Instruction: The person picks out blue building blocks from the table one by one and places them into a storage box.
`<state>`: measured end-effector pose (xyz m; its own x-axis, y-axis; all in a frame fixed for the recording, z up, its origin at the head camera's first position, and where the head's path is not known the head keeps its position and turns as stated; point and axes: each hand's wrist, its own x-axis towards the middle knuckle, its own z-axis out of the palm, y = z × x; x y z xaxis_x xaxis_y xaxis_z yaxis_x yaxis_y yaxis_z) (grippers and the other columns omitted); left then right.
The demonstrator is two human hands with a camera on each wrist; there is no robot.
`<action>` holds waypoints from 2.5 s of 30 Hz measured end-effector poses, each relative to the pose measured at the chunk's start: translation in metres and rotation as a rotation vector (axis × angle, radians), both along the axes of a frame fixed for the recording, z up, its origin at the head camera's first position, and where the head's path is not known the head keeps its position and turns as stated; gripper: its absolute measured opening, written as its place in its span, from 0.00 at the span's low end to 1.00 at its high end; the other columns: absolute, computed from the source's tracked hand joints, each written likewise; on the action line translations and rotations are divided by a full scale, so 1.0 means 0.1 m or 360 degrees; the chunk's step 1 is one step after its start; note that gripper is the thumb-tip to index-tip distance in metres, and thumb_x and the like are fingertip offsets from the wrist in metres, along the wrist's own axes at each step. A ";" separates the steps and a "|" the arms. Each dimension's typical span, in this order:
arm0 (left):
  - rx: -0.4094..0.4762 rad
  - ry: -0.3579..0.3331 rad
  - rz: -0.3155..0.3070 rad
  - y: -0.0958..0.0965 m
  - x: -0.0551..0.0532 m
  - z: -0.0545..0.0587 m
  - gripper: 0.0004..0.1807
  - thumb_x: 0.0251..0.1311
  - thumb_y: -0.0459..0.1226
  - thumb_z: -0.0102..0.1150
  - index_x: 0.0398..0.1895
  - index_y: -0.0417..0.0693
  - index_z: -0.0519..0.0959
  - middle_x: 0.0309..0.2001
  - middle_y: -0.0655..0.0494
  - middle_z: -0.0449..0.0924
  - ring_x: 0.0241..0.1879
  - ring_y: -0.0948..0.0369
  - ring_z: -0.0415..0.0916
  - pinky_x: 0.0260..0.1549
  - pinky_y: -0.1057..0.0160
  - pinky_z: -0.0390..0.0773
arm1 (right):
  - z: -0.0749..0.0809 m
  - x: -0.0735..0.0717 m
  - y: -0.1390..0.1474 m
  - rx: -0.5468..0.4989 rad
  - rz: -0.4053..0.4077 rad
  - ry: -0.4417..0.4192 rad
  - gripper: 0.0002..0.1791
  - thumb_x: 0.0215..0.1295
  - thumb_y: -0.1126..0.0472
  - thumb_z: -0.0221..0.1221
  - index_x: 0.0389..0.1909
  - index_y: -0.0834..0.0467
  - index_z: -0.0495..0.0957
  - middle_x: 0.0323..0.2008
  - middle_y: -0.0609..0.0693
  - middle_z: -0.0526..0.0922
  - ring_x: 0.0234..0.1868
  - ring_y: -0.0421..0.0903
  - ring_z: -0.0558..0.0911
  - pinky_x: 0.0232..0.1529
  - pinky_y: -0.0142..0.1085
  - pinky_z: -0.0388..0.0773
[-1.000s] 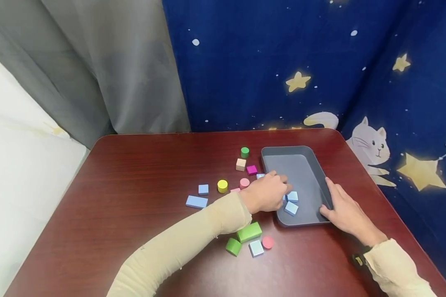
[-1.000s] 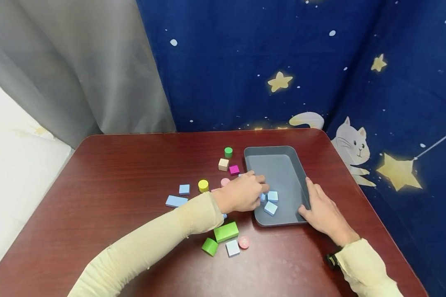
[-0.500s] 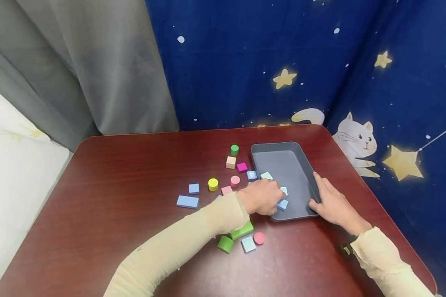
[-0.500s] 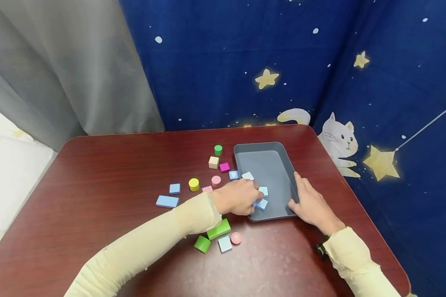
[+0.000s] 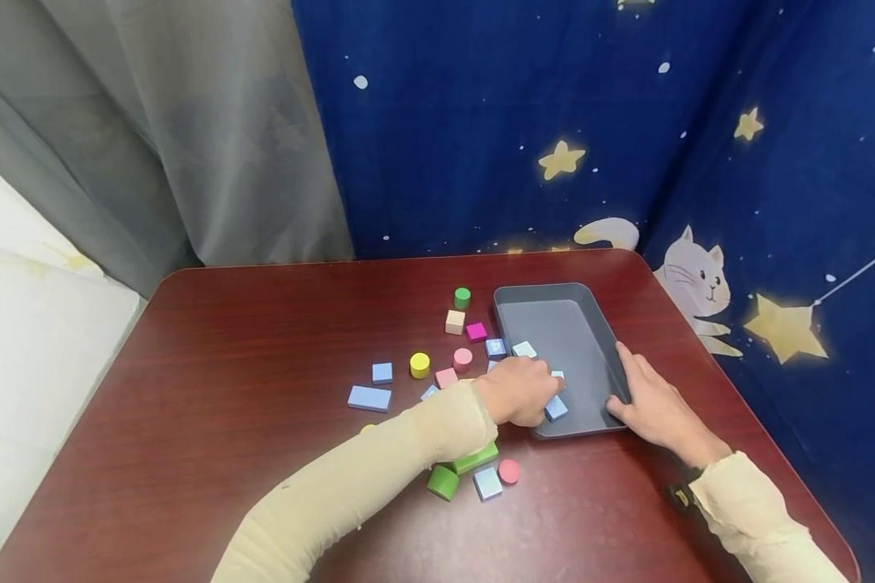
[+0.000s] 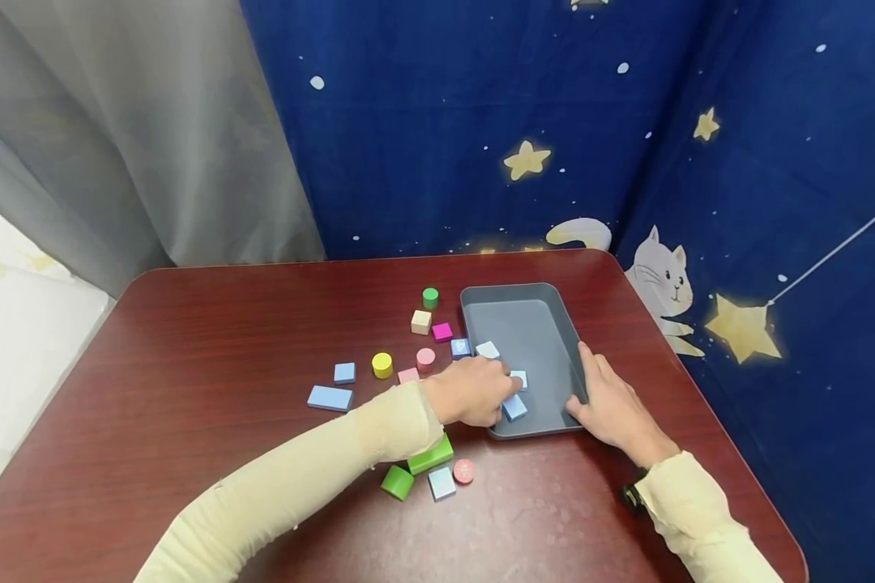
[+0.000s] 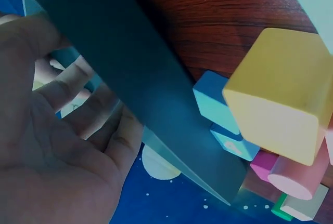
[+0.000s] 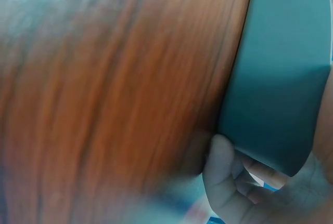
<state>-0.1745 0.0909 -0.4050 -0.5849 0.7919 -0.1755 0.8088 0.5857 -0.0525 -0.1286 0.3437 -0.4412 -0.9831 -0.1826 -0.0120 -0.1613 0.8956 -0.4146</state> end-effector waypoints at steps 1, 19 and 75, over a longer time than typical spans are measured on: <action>-0.0002 0.0004 0.0007 0.00 0.00 -0.01 0.20 0.70 0.44 0.71 0.64 0.59 0.86 0.50 0.57 0.87 0.43 0.60 0.82 0.45 0.63 0.86 | 0.00 0.00 0.00 -0.0001 -0.0002 0.0000 0.54 0.68 0.63 0.68 0.84 0.75 0.46 0.67 0.76 0.68 0.60 0.72 0.76 0.62 0.73 0.74; 0.0013 0.0040 0.0084 0.01 0.00 -0.05 0.16 0.68 0.43 0.73 0.58 0.58 0.89 0.49 0.58 0.87 0.42 0.60 0.83 0.44 0.63 0.87 | -0.03 0.00 -0.01 -0.0007 -0.0006 0.0017 0.54 0.67 0.64 0.68 0.84 0.75 0.46 0.69 0.77 0.66 0.62 0.75 0.76 0.63 0.74 0.73; 0.0243 -0.0009 0.0092 -0.72 -0.39 -0.07 0.18 0.75 0.35 0.65 0.64 0.54 0.90 0.61 0.52 0.87 0.55 0.58 0.85 0.57 0.63 0.84 | -0.04 0.00 0.00 0.0023 0.0016 0.0026 0.54 0.66 0.64 0.68 0.84 0.76 0.46 0.68 0.77 0.67 0.62 0.74 0.76 0.63 0.73 0.73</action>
<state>-0.2139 0.0191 -0.4118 -0.6296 0.7747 -0.0588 0.7736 0.6321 0.0451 -0.1282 0.3433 -0.4455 -0.9813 -0.1926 0.0015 -0.1772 0.8997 -0.3990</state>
